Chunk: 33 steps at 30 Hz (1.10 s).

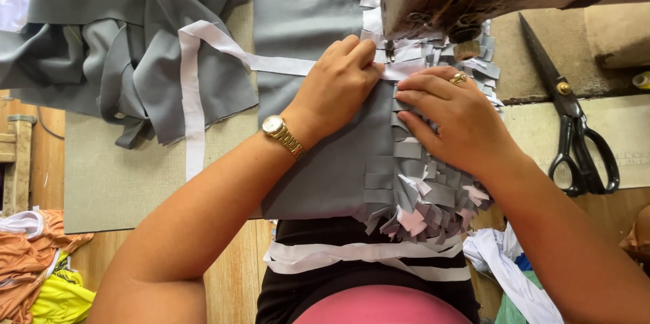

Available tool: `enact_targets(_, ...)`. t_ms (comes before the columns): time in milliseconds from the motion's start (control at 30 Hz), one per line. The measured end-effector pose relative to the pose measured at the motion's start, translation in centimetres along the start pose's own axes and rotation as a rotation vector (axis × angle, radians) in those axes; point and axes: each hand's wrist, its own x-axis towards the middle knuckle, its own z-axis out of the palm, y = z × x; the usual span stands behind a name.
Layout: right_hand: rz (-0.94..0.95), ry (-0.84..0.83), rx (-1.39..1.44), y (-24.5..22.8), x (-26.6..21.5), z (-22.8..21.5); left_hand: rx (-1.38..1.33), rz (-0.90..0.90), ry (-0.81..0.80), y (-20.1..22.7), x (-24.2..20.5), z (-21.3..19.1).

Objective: Sewing multiple small white fabric strips onto a grey fabric base using an industrial sewing machine to create a textured pattern.

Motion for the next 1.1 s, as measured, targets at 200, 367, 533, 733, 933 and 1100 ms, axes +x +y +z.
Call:
enact_targets(200,-0.051,0.006,0.008,-0.3,0.7,-0.2,0.082,-0.022,0.042,0.7,-0.1,-0.1)
enact_targets(367,-0.009,-0.001,-0.005,-0.3,0.4,0.0,-0.076,-0.026,-0.046,2.1,-0.6,-1.7)
enact_targets(533,0.042,-0.011,0.018,0.0,0.2,0.2,-0.213,-0.054,-0.165,2.4,-1.8,-1.9)
enact_targets(733,0.043,-0.021,0.034,0.4,0.1,0.5,-0.227,-0.088,-0.134,3.0,-2.1,-2.0)
enact_targets(933,0.035,-0.022,0.011,0.2,0.6,0.1,-0.256,-0.099,-0.101,2.8,-1.7,-2.2)
enact_targets(1100,0.024,-0.021,-0.023,0.2,0.6,0.3,-0.285,-0.103,-0.091,2.5,-1.8,-2.4)
